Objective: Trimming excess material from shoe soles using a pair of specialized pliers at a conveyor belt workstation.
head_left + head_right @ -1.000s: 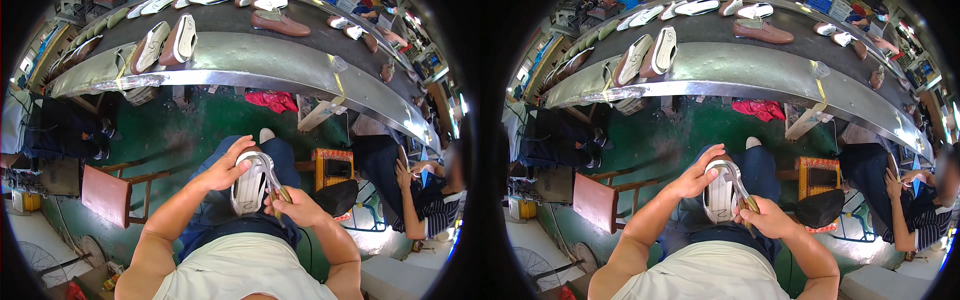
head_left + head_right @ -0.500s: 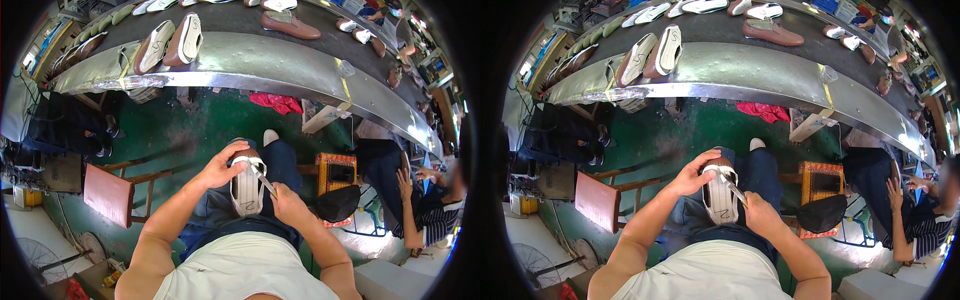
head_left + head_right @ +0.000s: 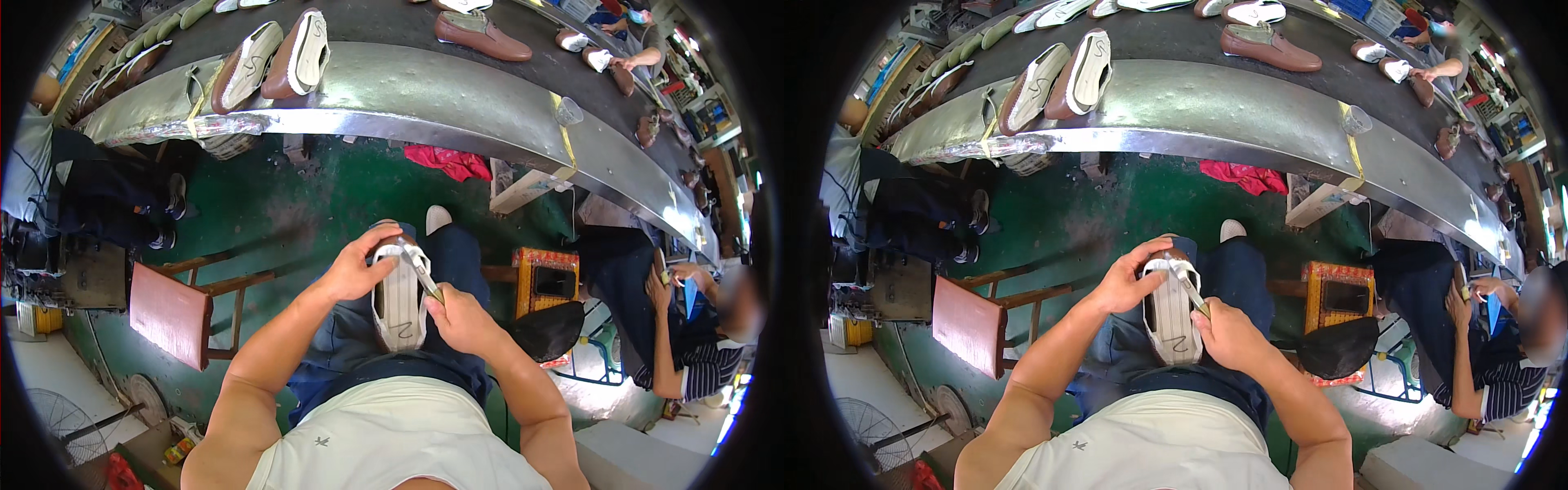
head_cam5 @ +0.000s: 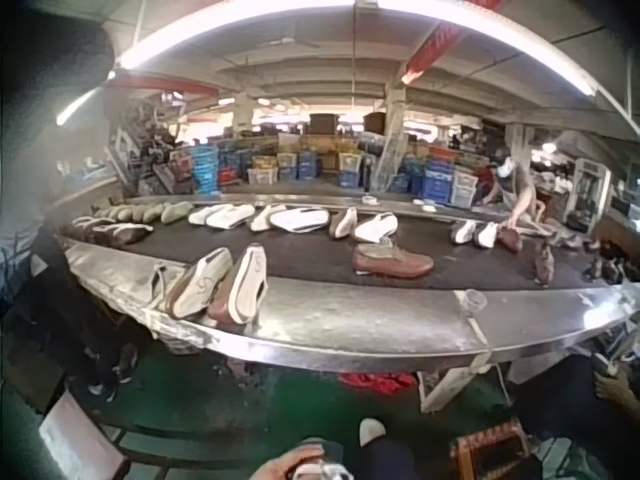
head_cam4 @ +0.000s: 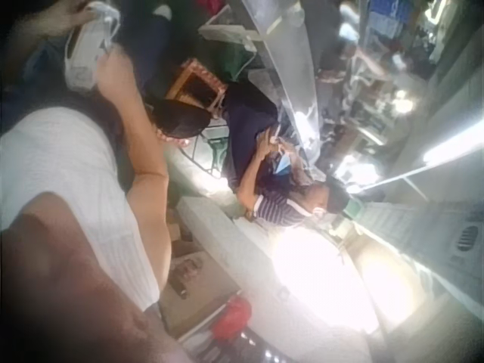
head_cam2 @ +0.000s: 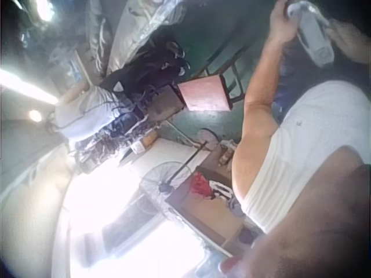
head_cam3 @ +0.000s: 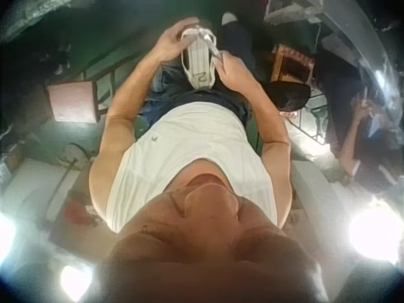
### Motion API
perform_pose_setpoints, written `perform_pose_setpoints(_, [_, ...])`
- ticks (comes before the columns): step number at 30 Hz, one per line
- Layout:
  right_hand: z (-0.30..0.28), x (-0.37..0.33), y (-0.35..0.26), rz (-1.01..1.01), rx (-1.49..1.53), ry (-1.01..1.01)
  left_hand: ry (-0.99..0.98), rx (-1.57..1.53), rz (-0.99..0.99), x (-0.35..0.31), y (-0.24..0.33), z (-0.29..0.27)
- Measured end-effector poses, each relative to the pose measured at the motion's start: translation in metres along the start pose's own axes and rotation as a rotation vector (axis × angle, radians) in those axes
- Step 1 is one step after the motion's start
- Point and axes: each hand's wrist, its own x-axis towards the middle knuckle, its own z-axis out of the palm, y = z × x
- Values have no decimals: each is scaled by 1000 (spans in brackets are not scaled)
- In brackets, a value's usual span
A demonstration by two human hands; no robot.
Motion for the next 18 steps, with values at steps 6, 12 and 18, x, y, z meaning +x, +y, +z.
perform_pose_setpoints(6, [-11,-8,7,118,231,68,101,63,-101,-24,-6,7])
perform_pose_setpoints(12, [51,32,65,84,527,207,0,424,38,-70,-19,34])
perform_pose_setpoints(18, [55,11,105,165,952,88,-87,692,68,-62,-25,27])
